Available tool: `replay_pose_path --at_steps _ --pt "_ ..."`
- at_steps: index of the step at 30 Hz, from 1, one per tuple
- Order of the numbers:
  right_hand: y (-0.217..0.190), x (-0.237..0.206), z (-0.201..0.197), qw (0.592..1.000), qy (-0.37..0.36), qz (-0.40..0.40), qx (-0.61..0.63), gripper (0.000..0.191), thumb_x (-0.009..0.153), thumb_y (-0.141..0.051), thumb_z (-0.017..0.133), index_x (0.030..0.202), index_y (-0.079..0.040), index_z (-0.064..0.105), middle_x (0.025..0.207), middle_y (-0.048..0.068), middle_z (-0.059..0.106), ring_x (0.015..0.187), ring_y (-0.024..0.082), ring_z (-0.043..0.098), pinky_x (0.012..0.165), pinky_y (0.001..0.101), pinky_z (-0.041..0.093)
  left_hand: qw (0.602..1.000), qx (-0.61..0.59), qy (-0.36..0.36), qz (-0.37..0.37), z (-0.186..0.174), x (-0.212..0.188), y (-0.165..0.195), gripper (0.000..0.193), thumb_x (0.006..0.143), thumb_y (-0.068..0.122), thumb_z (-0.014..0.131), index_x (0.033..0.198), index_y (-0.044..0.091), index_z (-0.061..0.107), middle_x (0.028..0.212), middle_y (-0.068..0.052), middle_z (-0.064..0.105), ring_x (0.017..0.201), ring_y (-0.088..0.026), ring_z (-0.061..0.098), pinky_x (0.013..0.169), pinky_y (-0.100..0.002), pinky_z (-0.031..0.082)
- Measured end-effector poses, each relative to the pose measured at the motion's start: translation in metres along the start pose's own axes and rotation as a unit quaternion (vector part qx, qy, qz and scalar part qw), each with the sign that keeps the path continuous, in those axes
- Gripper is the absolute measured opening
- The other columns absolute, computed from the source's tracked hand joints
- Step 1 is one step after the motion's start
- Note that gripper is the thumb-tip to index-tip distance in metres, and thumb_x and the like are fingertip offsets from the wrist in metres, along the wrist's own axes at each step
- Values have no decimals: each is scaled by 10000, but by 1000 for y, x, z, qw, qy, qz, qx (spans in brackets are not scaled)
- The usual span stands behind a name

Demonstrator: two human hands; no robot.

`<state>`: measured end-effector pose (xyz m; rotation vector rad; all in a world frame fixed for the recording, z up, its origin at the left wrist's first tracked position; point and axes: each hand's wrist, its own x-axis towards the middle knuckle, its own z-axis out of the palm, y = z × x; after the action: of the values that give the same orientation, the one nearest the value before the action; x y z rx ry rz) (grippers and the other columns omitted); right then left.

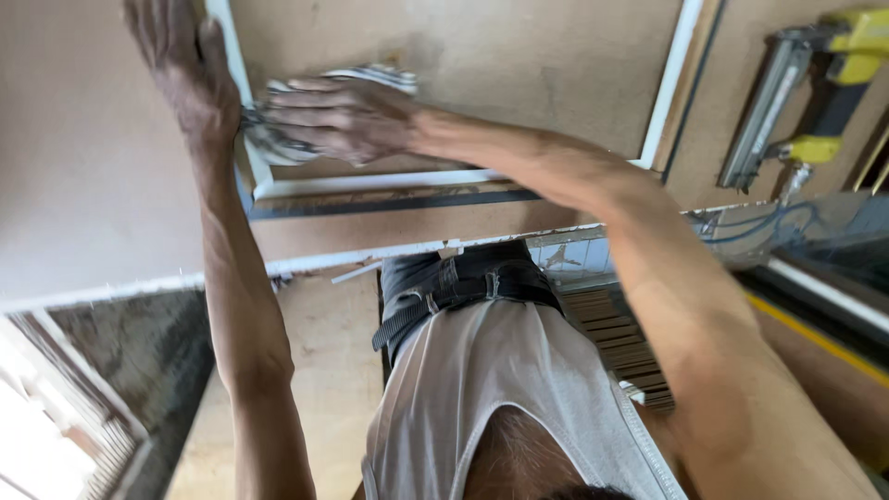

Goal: The person assembles a framed artwork at a workbench. They position the backing board inside the frame, press the frame edges, use a pneumatic nail gun to staple the backing in place along the frame sides, flip the framed piece over, and wipe the glass surface with a cloth.

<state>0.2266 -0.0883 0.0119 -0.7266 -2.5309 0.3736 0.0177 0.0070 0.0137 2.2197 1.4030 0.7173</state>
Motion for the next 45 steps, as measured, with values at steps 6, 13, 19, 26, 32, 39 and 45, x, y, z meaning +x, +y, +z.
replay_pose_path --at_steps 6,13,19,26,32,39,45 --pt "25 -79 -47 920 149 284 -227 403 1127 -194 624 1504 -147 486 1446 125 614 1222 224 628 1053 429 572 999 20 -18 -46 6 -4 2 640 1115 471 336 1583 47 441 1658 -163 404 1573 -338 289 1312 -560 93" --pt "-95 -251 -115 709 8 540 -453 474 1083 -363 586 1300 58 554 1214 271 641 1151 413 644 936 521 597 998 24 -23 -59 8 -10 -2 636 1128 481 365 1590 49 436 1665 -158 404 1584 -322 294 1316 -560 97" --pt "-121 -302 -108 685 8 683 -253 292 1057 -222 618 1039 67 656 929 272 671 761 365 683 583 461 550 998 31 -13 -46 18 -11 -16 623 1125 473 356 1582 62 455 1660 -138 416 1580 -294 294 1320 -535 100" --pt "-90 -289 -74 752 16 649 -116 206 1044 -103 504 934 0 645 695 132 642 469 175 573 397 354 500 997 44 -4 -59 28 -11 -28 636 1103 489 328 1572 84 475 1651 -95 431 1562 -264 298 1313 -521 90" --pt "-84 -159 -10 829 98 539 -112 133 1005 -206 634 969 -78 631 616 34 589 412 117 465 335 293 419 999 16 -1 -45 26 -12 -25 665 1123 508 347 1551 21 493 1629 -180 437 1546 -333 310 1278 -563 102" --pt "-61 -245 -123 672 115 672 -289 231 1072 -326 660 1045 -120 558 719 147 659 567 310 633 500 456 495 999 -18 -40 -18 -5 -18 -10 702 1166 523 370 1503 -73 528 1598 -305 436 1527 -464 335 1249 -642 127" --pt "-3 -217 -141 621 211 655 -375 433 912 -296 653 1281 -79 583 753 111 676 575 283 644 504 463 490 998 -24 -56 6 -15 6 46 626 1139 488 436 1289 -100 590 1422 -358 549 1336 -538 469 1180 -634 303"
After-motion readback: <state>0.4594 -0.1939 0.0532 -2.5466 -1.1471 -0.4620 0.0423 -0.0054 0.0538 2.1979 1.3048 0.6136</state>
